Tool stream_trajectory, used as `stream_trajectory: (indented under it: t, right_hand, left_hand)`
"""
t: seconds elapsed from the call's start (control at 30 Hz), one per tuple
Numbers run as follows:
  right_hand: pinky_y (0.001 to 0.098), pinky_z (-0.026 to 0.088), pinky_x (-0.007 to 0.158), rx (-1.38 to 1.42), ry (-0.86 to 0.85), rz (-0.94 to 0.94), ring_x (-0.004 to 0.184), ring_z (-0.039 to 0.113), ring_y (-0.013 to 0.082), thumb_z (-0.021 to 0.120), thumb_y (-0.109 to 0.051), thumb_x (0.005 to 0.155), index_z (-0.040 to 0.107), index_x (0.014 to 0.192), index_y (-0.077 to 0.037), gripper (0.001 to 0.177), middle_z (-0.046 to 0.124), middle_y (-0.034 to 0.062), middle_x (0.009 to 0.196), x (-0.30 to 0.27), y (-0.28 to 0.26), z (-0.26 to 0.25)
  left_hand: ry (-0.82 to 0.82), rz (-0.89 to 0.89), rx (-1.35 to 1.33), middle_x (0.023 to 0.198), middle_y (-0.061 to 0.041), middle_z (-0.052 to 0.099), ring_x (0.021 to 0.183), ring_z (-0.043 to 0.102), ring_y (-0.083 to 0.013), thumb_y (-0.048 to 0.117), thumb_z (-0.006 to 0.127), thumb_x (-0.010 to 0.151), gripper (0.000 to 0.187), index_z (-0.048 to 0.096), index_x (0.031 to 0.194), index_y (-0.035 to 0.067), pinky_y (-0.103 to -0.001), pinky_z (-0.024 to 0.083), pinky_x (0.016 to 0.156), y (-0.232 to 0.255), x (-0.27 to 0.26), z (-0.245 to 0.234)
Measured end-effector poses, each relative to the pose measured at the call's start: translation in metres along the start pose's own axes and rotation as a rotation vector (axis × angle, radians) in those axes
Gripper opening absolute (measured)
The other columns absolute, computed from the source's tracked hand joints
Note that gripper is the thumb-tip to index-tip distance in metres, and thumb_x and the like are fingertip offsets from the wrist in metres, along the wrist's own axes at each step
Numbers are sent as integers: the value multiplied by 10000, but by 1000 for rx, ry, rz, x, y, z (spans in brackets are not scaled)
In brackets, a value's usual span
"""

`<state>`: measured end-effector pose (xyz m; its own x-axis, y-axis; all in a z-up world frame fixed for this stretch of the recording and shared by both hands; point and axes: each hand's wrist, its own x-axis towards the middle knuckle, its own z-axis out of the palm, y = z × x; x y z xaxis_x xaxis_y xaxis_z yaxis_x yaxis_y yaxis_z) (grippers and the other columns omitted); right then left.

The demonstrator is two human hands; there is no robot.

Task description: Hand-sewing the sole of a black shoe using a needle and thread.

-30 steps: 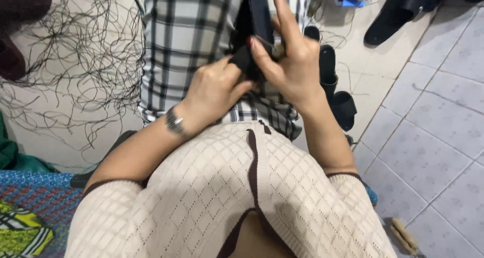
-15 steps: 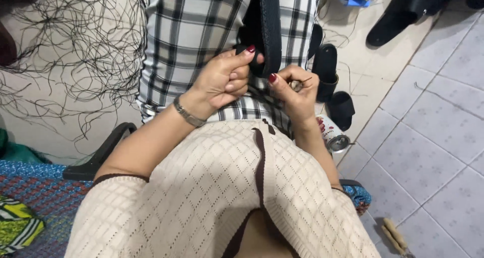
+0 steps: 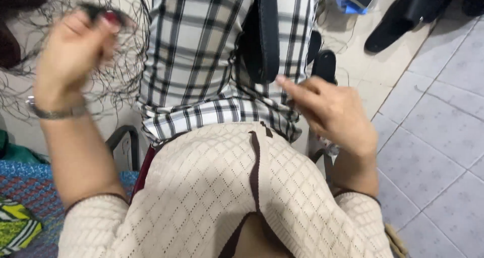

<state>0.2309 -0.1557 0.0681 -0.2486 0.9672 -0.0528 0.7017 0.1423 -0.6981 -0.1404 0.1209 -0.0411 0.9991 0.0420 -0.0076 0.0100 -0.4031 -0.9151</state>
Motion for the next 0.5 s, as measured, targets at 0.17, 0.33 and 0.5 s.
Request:
stream_trajectory:
  t: [0.17,0.33,0.5]
  right_hand:
    - [299,329,376,-543,-158,256,525,379,128,621,-160,1104,444,1573,-316,525,487,5,818,5,-11,-5]
    - [304,351,353,-585,-262,283,510,400,130,647,-126,1012,419,1581,-345,651,515,4,840,13,-15,-11]
    - [303,325,303,-697,-257,338,433,379,125,616,-175,997,492,1556,-340,595,484,-10,770,22,-35,-12]
  left_hand:
    - [-359,-892,-1390,1572,-389,444,1473,413,-532,430,965,1223,692,665,812,-39,-591,203,1228,-6,41,-33]
    - [-197,-507,-1687,1743,-49,108,1591,-47,-320,883,932,843,957,477,1269,157,-561,-126,1295,4,135,-112]
    - [267,-534,-1424,1607,-53,594,1562,213,-415,792,825,1089,707,744,780,162,-631,-52,1280,38,156,-119]
